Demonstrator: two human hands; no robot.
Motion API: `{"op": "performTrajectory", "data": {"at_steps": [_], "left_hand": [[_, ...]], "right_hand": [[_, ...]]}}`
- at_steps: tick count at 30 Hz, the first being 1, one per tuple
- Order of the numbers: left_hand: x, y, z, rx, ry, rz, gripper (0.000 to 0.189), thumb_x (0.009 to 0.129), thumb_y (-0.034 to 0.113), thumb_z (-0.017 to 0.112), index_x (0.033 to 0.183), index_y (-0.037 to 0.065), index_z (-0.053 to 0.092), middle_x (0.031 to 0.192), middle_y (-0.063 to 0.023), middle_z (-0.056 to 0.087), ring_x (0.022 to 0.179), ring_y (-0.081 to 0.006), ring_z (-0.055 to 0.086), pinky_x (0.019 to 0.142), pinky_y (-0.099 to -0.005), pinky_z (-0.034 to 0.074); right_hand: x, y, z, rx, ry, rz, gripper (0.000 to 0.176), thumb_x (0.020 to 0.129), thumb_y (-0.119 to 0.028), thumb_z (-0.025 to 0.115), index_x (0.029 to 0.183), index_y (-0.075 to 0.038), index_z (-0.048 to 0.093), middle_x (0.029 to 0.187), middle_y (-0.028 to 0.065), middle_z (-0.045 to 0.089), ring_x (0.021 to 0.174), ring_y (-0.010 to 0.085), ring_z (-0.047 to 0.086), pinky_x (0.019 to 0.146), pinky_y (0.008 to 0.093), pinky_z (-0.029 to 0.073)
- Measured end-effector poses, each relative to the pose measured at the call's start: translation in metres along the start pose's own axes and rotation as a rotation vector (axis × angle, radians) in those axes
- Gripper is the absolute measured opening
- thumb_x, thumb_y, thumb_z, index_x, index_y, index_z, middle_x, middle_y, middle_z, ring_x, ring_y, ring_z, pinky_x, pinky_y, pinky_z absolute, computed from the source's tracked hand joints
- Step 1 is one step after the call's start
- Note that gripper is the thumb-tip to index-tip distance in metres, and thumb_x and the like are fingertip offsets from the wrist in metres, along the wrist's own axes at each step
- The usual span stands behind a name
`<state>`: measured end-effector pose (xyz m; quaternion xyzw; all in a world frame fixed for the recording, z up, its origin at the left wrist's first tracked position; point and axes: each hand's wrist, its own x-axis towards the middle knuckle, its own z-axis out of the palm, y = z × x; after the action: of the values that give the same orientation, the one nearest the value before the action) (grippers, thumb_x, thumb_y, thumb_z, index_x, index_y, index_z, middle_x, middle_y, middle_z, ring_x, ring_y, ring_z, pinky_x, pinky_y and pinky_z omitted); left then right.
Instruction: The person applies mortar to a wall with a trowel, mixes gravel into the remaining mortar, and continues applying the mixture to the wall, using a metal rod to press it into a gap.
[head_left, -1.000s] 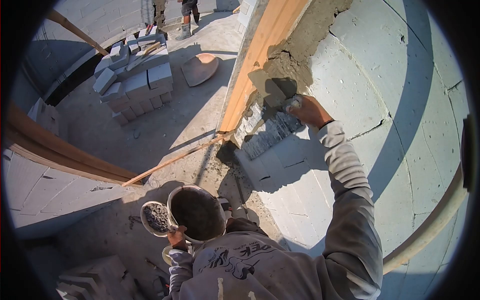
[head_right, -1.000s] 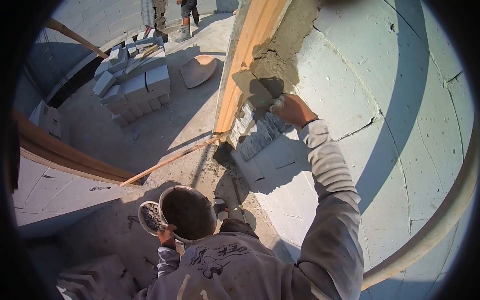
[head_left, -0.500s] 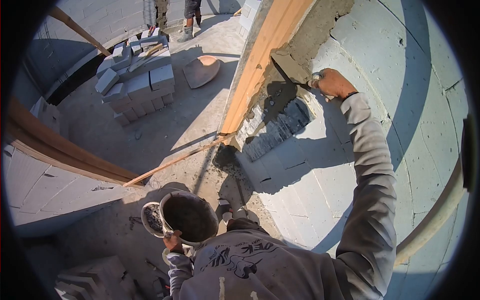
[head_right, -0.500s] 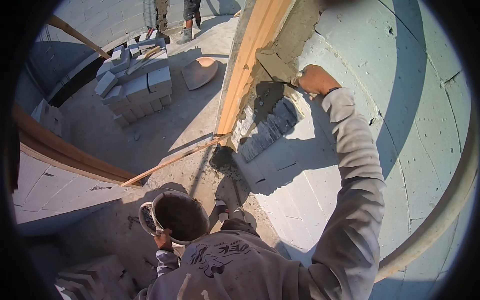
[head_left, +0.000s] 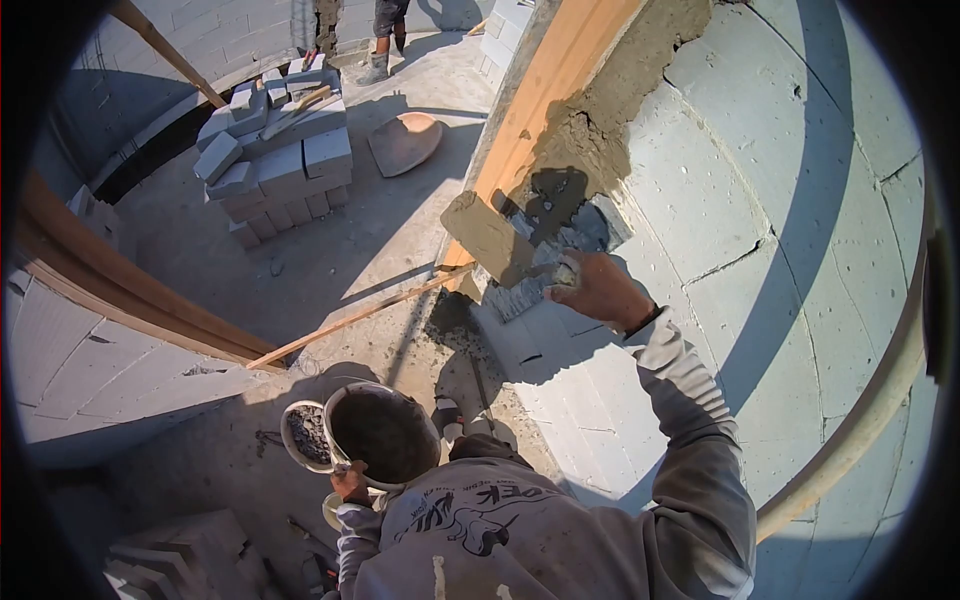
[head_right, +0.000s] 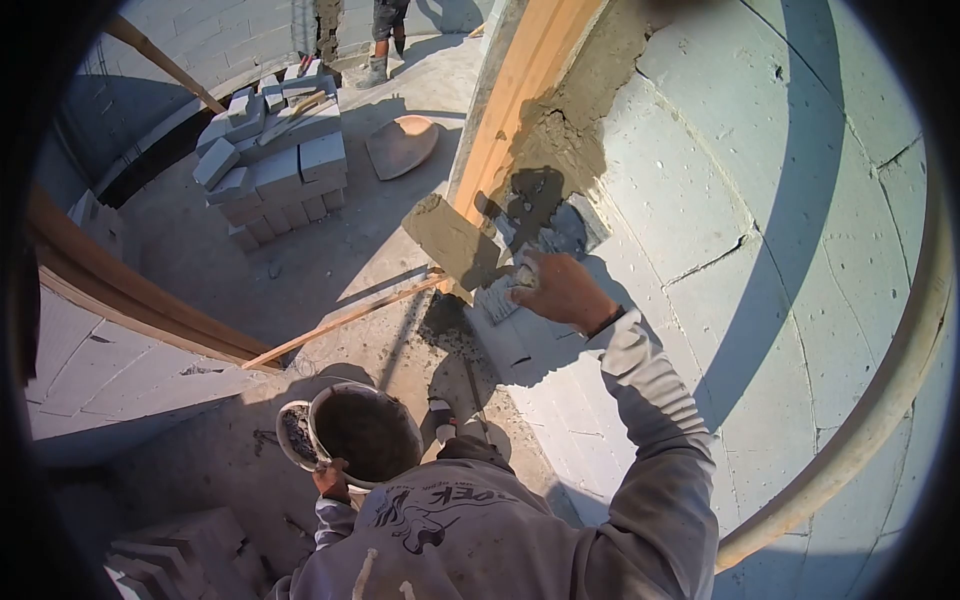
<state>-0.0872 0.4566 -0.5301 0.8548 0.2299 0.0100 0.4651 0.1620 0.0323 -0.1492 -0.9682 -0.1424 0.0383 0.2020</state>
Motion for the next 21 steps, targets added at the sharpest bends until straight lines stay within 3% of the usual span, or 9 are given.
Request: {"op": "performTrajectory", "data": {"at_steps": [2,7,9,10,12,13,16,18,21], "left_hand": [[0.004,0.021,-0.003,-0.250,0.052,-0.436,0.019,0.063,0.016,0.064,0.068,-0.002,0.062,0.060,-0.0100,0.055,0.050,-0.0241,0.052,0.047,-0.0356,0.040],[0.013,-0.024,0.012,-0.211,0.048,-0.141,0.021,0.062,0.015,0.064,0.066,-0.005,0.059,0.056,-0.0087,0.054,0.044,-0.0210,0.049,0.043,-0.0339,0.038],[0.008,-0.010,0.007,-0.154,0.028,-0.406,0.021,0.058,0.020,0.067,0.071,0.003,0.067,0.066,-0.0166,0.059,0.061,-0.0302,0.056,0.058,-0.0386,0.044],[0.004,-0.002,0.001,-0.072,0.001,-0.242,0.023,0.058,0.021,0.066,0.071,0.001,0.066,0.064,-0.0172,0.058,0.062,-0.0308,0.056,0.059,-0.0395,0.043],[0.015,0.010,0.006,-0.123,0.026,-0.301,0.026,0.058,0.022,0.066,0.070,-0.001,0.065,0.064,-0.0176,0.058,0.061,-0.0309,0.055,0.058,-0.0395,0.043],[0.010,0.011,0.003,-0.158,0.034,-0.372,0.028,0.058,0.022,0.066,0.070,-0.003,0.064,0.063,-0.0179,0.058,0.061,-0.0311,0.055,0.058,-0.0396,0.042],[0.017,0.033,-0.002,-0.131,-0.021,-0.352,0.033,0.058,0.024,0.065,0.068,-0.007,0.060,0.063,-0.0175,0.058,0.059,-0.0302,0.053,0.059,-0.0397,0.043],[0.023,0.036,0.005,-0.119,-0.016,-0.292,0.033,0.058,0.025,0.065,0.068,-0.006,0.060,0.064,-0.0172,0.059,0.060,-0.0305,0.053,0.060,-0.0401,0.043],[0.019,0.031,0.010,-0.168,0.022,-0.419,0.033,0.057,0.026,0.065,0.067,-0.005,0.061,0.066,-0.0172,0.060,0.062,-0.0311,0.055,0.062,-0.0403,0.044]], "right_hand": [[-0.012,-0.004,0.016,0.012,-0.059,-0.092,0.048,0.074,-0.025,0.076,0.109,0.003,0.059,0.075,0.0151,0.063,0.067,0.0236,0.063,0.065,0.0345,0.049],[0.007,0.041,-0.017,0.597,-0.326,0.241,0.034,0.079,-0.029,0.071,0.091,0.001,0.060,0.064,0.0049,0.057,0.052,0.0137,0.056,0.051,0.0268,0.045],[0.025,0.077,-0.050,0.720,0.004,0.511,0.030,0.084,-0.031,0.062,0.087,-0.002,0.059,0.065,0.0040,0.055,0.053,0.0128,0.053,0.054,0.0282,0.044],[0.020,0.080,-0.059,0.615,-0.032,0.509,0.028,0.085,-0.030,0.059,0.086,-0.002,0.058,0.064,0.0042,0.054,0.052,0.0137,0.053,0.051,0.0287,0.044],[0.020,0.071,-0.059,0.352,-0.005,0.312,0.026,0.085,-0.029,0.058,0.084,-0.003,0.058,0.063,0.0049,0.053,0.047,0.0149,0.051,0.043,0.0294,0.042],[0.011,0.059,-0.057,0.348,-0.103,0.508,0.030,0.083,-0.031,0.061,0.087,-0.002,0.059,0.065,0.0052,0.054,0.054,0.0145,0.055,0.048,0.0299,0.045],[-0.003,0.052,-0.030,0.302,-0.145,0.597,0.038,0.082,-0.034,0.064,0.096,0.001,0.060,0.071,0.0117,0.062,0.066,0.0239,0.063,0.060,0.0349,0.049],[-0.005,0.055,-0.019,-0.080,-0.032,0.346,0.045,0.082,-0.036,0.063,0.099,0.005,0.059,0.082,0.0217,0.065,0.083,0.0366,0.064,0.073,0.0415,0.049],[0.005,0.057,-0.033,-0.184,-0.002,0.409,0.048,0.083,-0.039,0.060,0.098,0.008,0.059,0.089,0.0282,0.063,0.089,0.0440,0.060,0.077,0.0458,0.048]]}}
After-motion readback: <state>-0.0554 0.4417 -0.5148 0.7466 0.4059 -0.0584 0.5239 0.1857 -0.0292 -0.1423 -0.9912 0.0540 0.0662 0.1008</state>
